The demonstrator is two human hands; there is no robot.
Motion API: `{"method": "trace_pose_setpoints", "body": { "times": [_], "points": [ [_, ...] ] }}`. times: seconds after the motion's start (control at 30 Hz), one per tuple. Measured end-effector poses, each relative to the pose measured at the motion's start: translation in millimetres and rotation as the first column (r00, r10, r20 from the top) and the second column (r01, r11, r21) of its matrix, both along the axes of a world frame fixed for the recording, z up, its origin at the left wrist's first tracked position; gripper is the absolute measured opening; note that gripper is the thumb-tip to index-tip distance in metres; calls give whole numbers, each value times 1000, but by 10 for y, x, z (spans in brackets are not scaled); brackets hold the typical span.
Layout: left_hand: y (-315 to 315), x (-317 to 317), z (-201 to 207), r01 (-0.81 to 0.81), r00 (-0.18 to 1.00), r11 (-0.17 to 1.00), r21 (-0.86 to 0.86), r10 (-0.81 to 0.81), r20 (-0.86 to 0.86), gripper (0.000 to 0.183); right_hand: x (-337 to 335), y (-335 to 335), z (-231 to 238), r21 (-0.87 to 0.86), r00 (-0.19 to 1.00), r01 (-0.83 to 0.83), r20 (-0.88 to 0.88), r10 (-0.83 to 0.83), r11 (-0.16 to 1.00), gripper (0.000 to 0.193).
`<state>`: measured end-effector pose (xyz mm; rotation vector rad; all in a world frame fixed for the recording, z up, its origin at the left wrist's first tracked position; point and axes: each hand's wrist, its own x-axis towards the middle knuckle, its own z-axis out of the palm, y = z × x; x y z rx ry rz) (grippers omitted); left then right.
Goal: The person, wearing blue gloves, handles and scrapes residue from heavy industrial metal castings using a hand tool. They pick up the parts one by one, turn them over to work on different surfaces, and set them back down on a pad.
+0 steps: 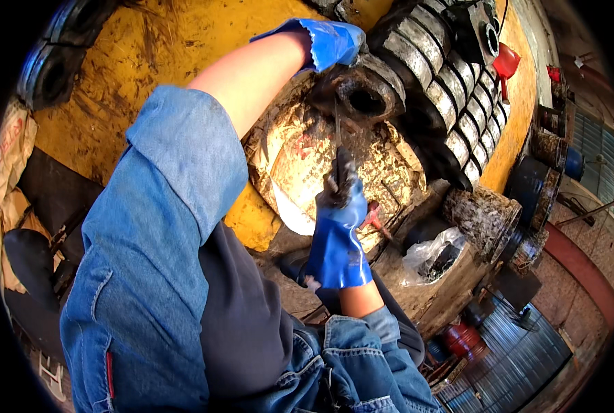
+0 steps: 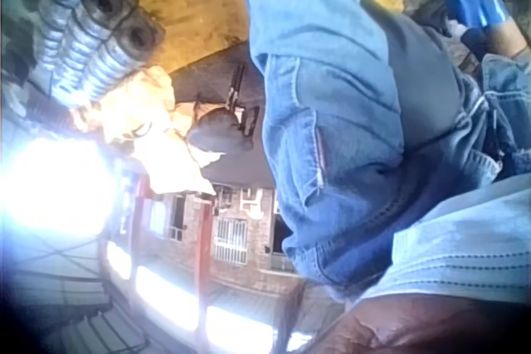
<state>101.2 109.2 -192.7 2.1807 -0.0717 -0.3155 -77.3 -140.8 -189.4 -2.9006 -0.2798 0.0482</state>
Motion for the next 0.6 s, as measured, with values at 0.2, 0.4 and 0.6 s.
{"method": "trace_pose_setpoints", "body": {
  "times": [0.2, 0.4, 0.6],
  "points": [
    [48, 238, -588, 16, 995, 996, 92, -24, 92, 34, 78, 122, 309, -233, 954, -34, -298, -38, 972, 34],
    [-160, 367, -616, 52, 999, 960, 276, -53, -6, 40, 418, -272, 223, 299, 216, 859, -948, -234, -415, 26],
    [-58, 348, -631, 43, 999, 975, 218, -48, 16, 41, 783, -954, 1013, 575, 706, 683, -678, -203, 451, 31]
  ]
}}
